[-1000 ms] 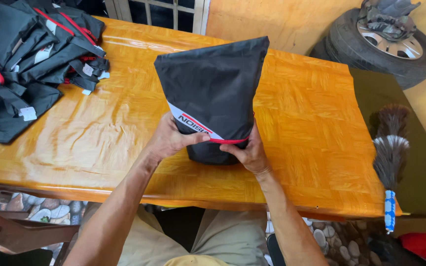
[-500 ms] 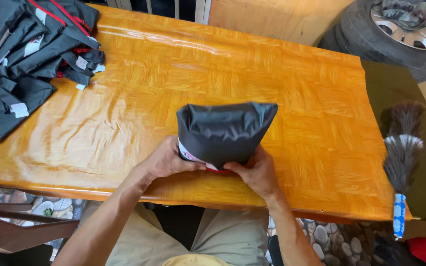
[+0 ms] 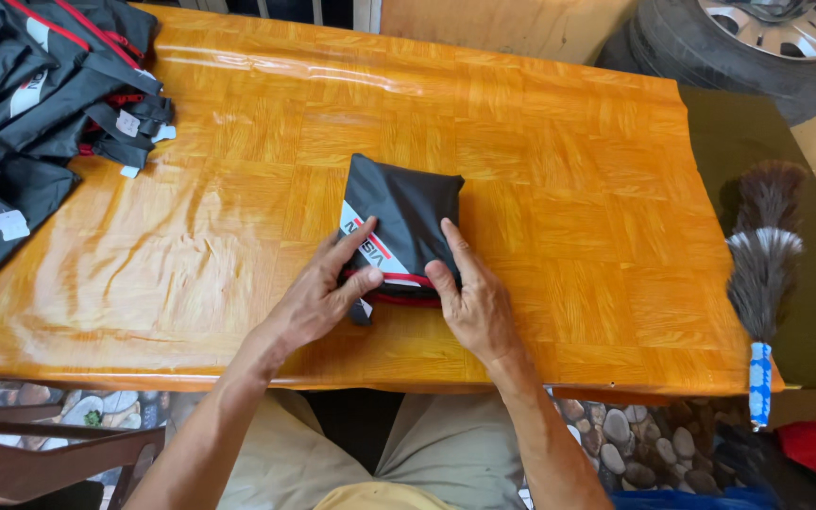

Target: The person folds black waterproof covers on a table, smoothing the fabric by hand and using a feather duster to clean the material before placing the folded items into a green container.

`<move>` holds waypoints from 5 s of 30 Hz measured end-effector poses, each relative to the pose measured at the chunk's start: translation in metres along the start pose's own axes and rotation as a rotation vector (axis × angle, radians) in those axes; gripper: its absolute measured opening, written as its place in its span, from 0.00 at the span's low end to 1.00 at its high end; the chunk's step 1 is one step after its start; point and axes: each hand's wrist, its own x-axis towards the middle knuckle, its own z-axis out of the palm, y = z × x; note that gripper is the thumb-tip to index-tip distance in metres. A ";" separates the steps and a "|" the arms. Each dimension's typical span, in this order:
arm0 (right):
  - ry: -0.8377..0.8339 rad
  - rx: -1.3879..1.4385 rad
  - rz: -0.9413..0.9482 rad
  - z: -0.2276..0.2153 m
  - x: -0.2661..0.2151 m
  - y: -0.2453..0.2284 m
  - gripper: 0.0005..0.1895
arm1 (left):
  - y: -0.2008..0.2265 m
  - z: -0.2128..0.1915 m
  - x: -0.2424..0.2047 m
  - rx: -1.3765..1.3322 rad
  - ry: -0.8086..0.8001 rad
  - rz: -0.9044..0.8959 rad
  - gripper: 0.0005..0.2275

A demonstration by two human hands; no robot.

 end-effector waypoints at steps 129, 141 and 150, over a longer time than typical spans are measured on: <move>0.350 -0.115 -0.919 0.040 0.016 -0.005 0.05 | -0.025 0.015 0.015 0.331 0.486 1.062 0.08; 0.392 -0.235 -0.919 0.049 0.015 -0.001 0.06 | -0.030 0.019 0.018 0.500 0.506 1.130 0.13; 0.382 -0.241 -0.900 0.052 0.012 0.000 0.06 | -0.029 0.020 0.018 0.458 0.521 1.140 0.14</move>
